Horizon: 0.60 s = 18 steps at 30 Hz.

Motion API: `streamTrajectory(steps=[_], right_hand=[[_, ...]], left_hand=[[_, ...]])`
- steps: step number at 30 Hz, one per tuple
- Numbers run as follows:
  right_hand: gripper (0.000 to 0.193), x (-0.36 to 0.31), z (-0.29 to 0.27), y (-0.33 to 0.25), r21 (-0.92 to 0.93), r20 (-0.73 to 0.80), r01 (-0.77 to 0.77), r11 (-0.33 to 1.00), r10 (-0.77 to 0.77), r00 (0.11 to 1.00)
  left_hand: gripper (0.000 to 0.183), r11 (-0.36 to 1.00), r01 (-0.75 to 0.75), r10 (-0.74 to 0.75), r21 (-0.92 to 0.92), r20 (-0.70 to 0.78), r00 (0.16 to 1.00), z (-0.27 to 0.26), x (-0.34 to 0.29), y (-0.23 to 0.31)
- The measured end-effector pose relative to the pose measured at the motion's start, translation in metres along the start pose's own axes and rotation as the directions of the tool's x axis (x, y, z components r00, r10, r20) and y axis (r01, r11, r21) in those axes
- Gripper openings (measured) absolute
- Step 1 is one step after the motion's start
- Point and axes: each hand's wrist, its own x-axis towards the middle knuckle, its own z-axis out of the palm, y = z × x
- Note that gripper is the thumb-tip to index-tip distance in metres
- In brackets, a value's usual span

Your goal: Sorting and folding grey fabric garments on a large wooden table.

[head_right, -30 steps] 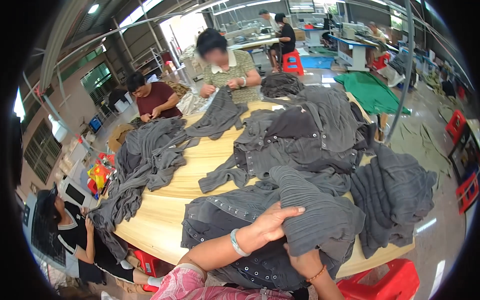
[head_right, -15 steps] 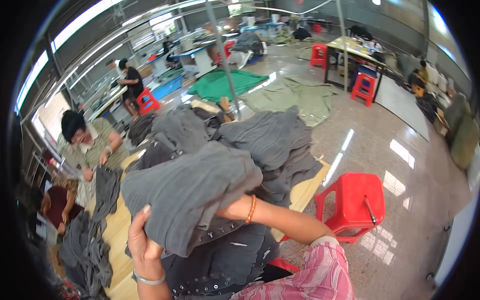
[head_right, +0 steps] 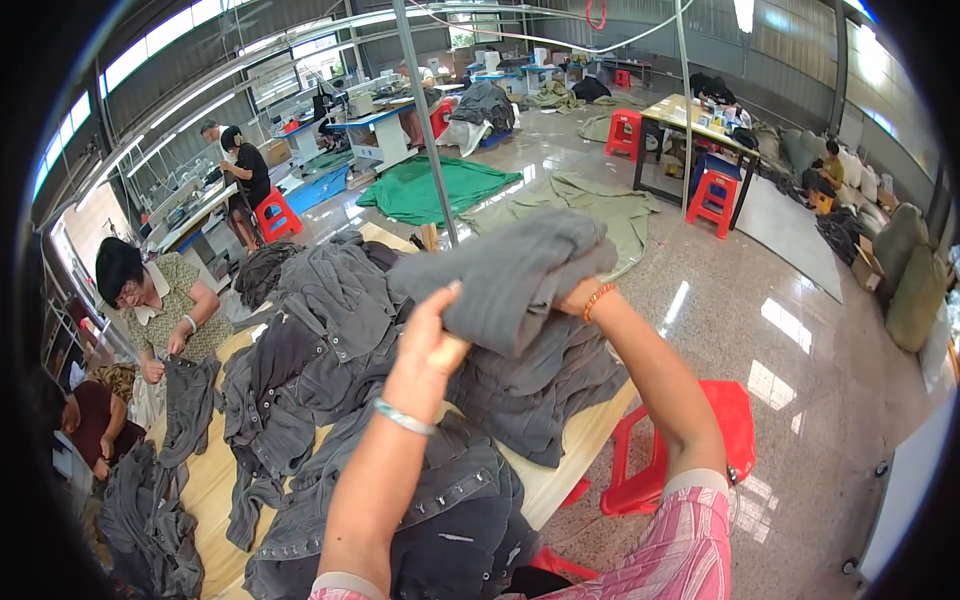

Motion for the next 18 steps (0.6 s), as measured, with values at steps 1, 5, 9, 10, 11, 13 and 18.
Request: streamTrajectory(steps=[1, 5, 9, 10, 11, 13, 18], right_hand=[[0.056, 0.013, 0.022, 0.039, -0.013, -0.001, -0.017, 1.000, 0.017, 1.000], [0.055, 0.013, 0.123, 0.133, -0.405, -0.683, 0.117, 0.907, -0.386, 0.620], [0.038, -0.029, 0.055, 0.123, 0.203, -0.299, -0.340, 0.918, 0.389, 0.871], [0.034, -0.036, 0.053, 0.140, 0.272, -0.288, -0.463, 0.844, 0.530, 0.797], [0.031, -0.039, 0.045, 0.136, 0.217, -0.304, -0.606, 0.765, 0.643, 0.703], [0.029, -0.051, 0.016, 0.114, 0.160, -0.330, -0.722, 0.673, 0.726, 0.603], [0.031, -0.057, -0.039, 0.021, 0.193, -0.732, -0.144, 0.971, 0.240, 0.638]], left_hand=[[0.037, 0.999, 0.049, -0.049, -0.010, -0.003, 0.999, -0.005, 0.011, -0.019], [0.038, 0.994, 0.074, -0.071, 0.081, -0.049, 0.996, -0.015, 0.014, -0.066], [0.037, 0.994, 0.026, -0.021, 0.106, -0.051, 0.998, -0.013, 0.004, -0.056], [0.037, 0.992, 0.033, -0.026, 0.118, -0.066, 0.997, -0.013, 0.006, -0.059], [0.037, 0.993, 0.033, -0.024, 0.115, -0.074, 0.997, -0.014, 0.007, -0.059], [0.041, 0.983, 0.021, 0.002, 0.183, -0.122, 0.993, -0.011, 0.001, -0.056], [0.053, 0.976, -0.009, 0.028, 0.219, -0.084, 0.996, -0.017, 0.004, -0.053]])
